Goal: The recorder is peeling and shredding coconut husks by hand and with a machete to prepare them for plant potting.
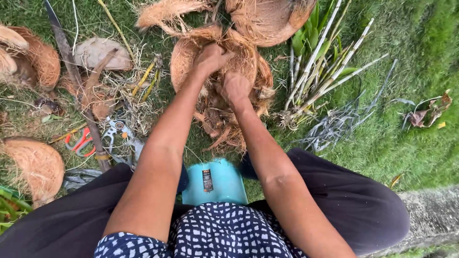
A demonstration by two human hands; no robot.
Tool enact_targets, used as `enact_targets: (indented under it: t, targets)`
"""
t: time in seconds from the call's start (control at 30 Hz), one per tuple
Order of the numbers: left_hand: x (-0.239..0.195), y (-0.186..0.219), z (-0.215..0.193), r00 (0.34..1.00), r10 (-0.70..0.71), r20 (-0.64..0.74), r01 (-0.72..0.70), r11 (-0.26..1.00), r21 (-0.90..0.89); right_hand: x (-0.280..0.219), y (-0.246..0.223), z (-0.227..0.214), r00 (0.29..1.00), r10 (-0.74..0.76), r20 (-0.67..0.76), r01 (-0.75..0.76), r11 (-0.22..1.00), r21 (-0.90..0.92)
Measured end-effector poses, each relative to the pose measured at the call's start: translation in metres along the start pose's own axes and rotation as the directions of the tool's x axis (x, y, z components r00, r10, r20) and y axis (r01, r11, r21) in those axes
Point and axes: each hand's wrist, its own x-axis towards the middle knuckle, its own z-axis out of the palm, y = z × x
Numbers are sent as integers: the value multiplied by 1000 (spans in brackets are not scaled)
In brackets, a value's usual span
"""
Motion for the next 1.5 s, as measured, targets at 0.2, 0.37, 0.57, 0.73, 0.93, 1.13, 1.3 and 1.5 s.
enact_targets:
  t: [0.2,0.37,0.57,0.73,0.93,1.13,1.3,1.5]
  targets:
    - [12,8,6,982,-103,-156,85,989,-119,10,55,29,994,31,-102,30,834,550]
    - [16,9,6,971,-124,-202,111,991,-73,-10,49,17,961,45,-274,103,859,502]
    - [10,9,7,963,-40,-266,26,998,-56,-57,33,-39,909,95,-405,231,694,682]
    - [4,18,3,972,-30,-234,18,999,-51,-83,24,-84,904,414,103,-237,288,928]
    - [20,-21,37,975,-61,-212,31,990,-140,-92,38,-98,989,119,84,-92,57,994]
    - [-75,25,-24,1000,17,25,0,842,-539,-78,66,-71,996,-68,52,-76,-421,904]
    - [-95,31,5,991,112,75,-96,977,-189,-90,63,-88,968,231,98,-67,-139,988]
    - [-86,42,83,939,136,-316,-77,978,193,-82,87,5,923,360,-133,-88,537,839]
